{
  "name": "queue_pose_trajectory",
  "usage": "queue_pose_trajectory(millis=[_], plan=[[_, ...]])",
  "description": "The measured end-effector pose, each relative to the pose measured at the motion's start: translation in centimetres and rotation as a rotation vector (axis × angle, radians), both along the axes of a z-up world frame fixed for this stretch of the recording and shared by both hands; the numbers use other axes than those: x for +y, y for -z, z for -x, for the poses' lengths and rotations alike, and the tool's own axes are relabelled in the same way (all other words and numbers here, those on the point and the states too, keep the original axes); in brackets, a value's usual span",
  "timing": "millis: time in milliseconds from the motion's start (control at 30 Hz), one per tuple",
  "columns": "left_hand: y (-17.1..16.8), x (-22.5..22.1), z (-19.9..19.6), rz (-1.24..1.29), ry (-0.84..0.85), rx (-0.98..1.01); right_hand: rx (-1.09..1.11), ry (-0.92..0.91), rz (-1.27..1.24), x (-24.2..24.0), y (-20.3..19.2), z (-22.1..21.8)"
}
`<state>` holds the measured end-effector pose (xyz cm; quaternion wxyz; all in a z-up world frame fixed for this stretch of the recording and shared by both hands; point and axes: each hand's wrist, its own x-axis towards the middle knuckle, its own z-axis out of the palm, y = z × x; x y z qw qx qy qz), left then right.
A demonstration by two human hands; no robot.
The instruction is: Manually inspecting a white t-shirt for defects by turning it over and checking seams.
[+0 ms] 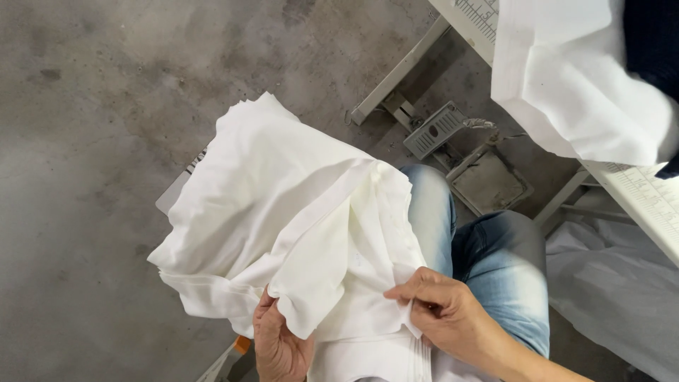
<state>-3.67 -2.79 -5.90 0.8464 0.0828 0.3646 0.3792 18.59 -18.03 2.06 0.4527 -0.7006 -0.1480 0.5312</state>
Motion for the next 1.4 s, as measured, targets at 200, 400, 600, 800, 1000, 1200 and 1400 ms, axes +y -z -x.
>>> queue_pose_trajectory(millis=[200,400,600,800,1000,1200,1400], plan=[[0.5,-0.6,0.7,-0.005,0.04,0.034,-0.643,-0.407,-0.29,1.3,-1.2,0.3],[-4.9,-1.5,-3.4,-0.299,0.415,0.328,-0.498,-0.335,-0.549,4.0,-2.7,0.7],[-4.9,-2.8,-4.5,-0.58,0.49,0.218,-0.094,-0.116,-0.1,4.3,-2.7,0.7],[-4.8,-2.8,-4.5,-0.637,0.49,0.211,0.018,0.011,-0.127,3.7,-1.7,1.0],[-5.1,-3.0,-5.0,-0.758,0.481,0.27,0.097,-0.069,-0.093,2.6,-0.8,0.4],[-3.0,-3.6,-3.3,-0.312,0.379,0.245,0.339,0.139,0.135,1.7,-0.5,-1.3],[-4.0,-3.0,-3.7,-0.621,0.527,0.207,0.365,0.234,0.017,-0.4,0.4,-2.0]])
